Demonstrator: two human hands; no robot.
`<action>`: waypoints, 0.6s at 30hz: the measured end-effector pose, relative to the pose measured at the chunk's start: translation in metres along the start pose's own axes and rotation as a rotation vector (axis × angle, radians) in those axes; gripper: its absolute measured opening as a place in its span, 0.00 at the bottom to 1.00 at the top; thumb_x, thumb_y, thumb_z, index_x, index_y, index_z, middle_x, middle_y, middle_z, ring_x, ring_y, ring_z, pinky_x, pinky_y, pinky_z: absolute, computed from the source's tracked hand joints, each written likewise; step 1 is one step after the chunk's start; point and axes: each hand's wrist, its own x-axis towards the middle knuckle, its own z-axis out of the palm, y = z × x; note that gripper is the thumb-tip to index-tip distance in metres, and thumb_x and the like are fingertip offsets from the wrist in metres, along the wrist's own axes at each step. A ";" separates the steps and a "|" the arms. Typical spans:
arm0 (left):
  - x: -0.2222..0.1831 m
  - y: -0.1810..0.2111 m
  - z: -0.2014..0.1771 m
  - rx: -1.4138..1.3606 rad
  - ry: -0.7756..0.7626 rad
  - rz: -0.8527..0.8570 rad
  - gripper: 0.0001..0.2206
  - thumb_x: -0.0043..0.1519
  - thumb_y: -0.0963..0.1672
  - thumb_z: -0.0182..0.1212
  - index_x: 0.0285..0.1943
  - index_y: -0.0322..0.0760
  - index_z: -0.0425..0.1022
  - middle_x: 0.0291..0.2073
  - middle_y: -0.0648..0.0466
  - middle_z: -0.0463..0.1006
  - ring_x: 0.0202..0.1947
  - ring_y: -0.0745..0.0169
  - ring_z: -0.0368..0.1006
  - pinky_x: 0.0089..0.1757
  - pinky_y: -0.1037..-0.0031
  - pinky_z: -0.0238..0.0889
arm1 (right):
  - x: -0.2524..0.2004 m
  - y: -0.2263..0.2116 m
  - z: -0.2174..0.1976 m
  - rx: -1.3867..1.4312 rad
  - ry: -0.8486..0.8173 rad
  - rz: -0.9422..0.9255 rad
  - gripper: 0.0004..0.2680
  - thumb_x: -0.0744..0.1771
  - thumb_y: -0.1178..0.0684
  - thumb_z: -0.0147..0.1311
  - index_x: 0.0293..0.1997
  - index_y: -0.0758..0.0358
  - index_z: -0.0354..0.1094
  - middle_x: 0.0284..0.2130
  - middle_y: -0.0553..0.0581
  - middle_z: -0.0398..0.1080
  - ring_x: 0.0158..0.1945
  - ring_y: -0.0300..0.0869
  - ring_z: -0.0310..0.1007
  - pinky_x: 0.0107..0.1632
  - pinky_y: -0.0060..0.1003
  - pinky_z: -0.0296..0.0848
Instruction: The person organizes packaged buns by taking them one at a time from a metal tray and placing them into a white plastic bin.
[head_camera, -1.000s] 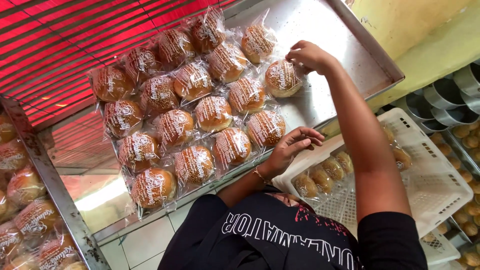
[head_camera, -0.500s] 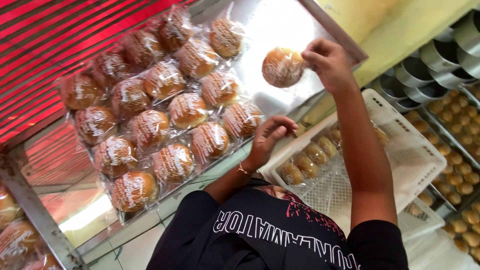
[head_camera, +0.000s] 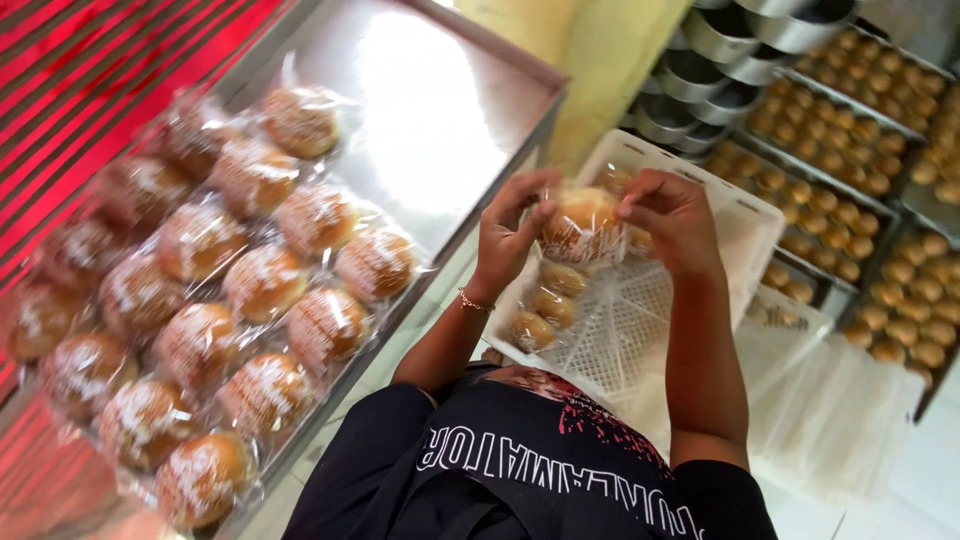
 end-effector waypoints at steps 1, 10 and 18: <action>-0.004 -0.015 0.005 -0.054 0.017 -0.041 0.14 0.66 0.43 0.65 0.58 0.34 0.75 0.53 0.51 0.76 0.55 0.65 0.71 0.55 0.73 0.63 | -0.010 -0.002 -0.005 -0.014 0.022 0.014 0.07 0.62 0.66 0.66 0.36 0.73 0.68 0.31 0.62 0.70 0.36 0.39 0.73 0.43 0.32 0.73; -0.010 -0.050 0.054 -0.285 0.054 -0.347 0.06 0.66 0.43 0.64 0.38 0.36 0.80 0.32 0.55 0.77 0.35 0.73 0.69 0.42 0.78 0.64 | -0.087 0.002 -0.049 -0.126 0.266 0.120 0.07 0.63 0.67 0.66 0.33 0.69 0.69 0.32 0.59 0.70 0.37 0.38 0.72 0.45 0.31 0.70; -0.048 -0.132 0.075 -0.013 -0.359 -0.341 0.07 0.62 0.46 0.69 0.42 0.39 0.83 0.28 0.50 0.80 0.32 0.65 0.76 0.39 0.70 0.68 | -0.141 0.014 -0.078 -0.725 0.242 0.466 0.18 0.62 0.59 0.69 0.53 0.72 0.67 0.46 0.72 0.72 0.50 0.61 0.72 0.51 0.53 0.66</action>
